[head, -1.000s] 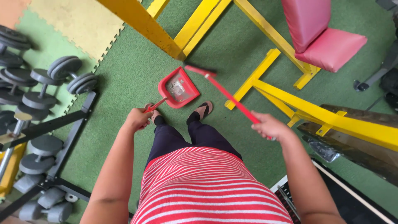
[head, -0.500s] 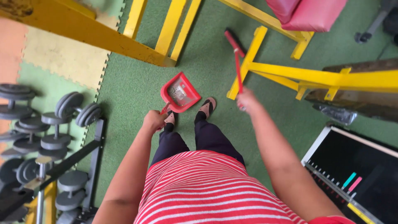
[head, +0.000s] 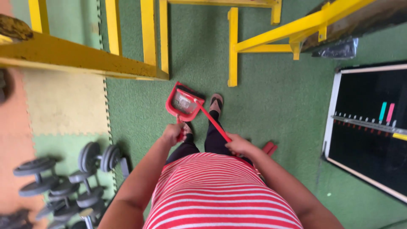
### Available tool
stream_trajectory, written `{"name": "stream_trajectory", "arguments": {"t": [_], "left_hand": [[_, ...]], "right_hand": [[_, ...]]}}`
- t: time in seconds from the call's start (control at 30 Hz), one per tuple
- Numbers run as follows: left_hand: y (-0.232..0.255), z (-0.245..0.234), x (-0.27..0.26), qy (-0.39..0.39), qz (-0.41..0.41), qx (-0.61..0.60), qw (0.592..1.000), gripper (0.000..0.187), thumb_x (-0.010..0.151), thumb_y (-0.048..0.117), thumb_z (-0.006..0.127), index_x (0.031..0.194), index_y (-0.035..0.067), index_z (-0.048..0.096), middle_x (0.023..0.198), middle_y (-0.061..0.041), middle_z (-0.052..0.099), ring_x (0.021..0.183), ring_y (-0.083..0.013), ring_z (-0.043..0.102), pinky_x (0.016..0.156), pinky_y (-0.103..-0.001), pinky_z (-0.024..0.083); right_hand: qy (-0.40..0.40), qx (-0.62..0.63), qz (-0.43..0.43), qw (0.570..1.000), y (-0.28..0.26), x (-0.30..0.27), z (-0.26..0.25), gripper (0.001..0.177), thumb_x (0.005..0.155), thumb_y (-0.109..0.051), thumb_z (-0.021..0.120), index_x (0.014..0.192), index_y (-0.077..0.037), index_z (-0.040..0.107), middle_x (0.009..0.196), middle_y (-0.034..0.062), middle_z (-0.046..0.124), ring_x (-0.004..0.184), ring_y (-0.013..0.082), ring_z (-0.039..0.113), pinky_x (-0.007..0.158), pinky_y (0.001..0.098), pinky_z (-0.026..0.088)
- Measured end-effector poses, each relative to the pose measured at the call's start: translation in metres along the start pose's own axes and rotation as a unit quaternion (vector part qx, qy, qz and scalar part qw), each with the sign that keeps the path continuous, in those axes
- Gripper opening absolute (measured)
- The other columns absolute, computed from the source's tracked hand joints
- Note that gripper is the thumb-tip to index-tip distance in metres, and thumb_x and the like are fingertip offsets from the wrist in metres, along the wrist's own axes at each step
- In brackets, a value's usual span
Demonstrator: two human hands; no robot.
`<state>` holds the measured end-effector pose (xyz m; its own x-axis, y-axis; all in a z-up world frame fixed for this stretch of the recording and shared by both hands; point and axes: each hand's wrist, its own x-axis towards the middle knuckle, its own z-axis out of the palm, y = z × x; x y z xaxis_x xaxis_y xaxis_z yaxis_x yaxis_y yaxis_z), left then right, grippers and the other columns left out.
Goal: Sweep the green artificial turf floor in a gym using a hand broom and dustpan.
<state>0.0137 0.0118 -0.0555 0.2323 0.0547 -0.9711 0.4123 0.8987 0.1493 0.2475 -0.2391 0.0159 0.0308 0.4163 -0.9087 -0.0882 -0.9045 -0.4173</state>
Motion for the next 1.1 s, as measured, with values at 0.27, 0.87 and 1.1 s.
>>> {"name": "stream_trajectory", "arguments": {"t": [0.27, 0.87, 1.1], "left_hand": [[-0.024, -0.007, -0.039, -0.022, -0.006, 0.166, 0.986, 0.021, 0.099, 0.022, 0.061, 0.087, 0.005, 0.059, 0.063, -0.005, 0.058, 0.05, -0.0176, 0.054, 0.043, -0.034, 0.047], [0.006, 0.141, 0.006, -0.021, 0.046, 0.495, 0.868, 0.04, 0.098, 0.023, 0.065, 0.072, -0.007, 0.062, 0.056, -0.013, 0.056, 0.038, -0.0241, 0.05, 0.035, -0.039, 0.037], [0.015, 0.215, -0.013, 0.038, 0.048, 0.559, 0.827, 0.037, 0.095, 0.022, 0.069, 0.07, -0.004, 0.065, 0.057, -0.011, 0.06, 0.041, -0.0213, 0.055, 0.04, -0.037, 0.046]], "right_hand": [[0.064, 0.06, 0.057, 0.995, 0.015, -0.137, 0.014, 0.078, 0.091, -0.009, 0.064, 0.16, -0.028, 0.033, 0.062, 0.001, 0.053, 0.047, 0.0123, 0.048, 0.042, 0.03, 0.039], [0.275, 0.511, 0.057, 0.812, 0.235, -0.211, -0.206, 0.053, 0.098, -0.01, 0.055, 0.148, -0.017, 0.041, 0.071, -0.002, 0.053, 0.052, 0.0052, 0.044, 0.041, 0.0215, 0.033], [0.315, 0.557, 0.024, 0.769, 0.246, -0.106, -0.226, 0.021, 0.098, -0.01, 0.055, 0.117, -0.018, 0.049, 0.066, -0.004, 0.047, 0.049, 0.0068, 0.043, 0.041, 0.023, 0.034]]}}
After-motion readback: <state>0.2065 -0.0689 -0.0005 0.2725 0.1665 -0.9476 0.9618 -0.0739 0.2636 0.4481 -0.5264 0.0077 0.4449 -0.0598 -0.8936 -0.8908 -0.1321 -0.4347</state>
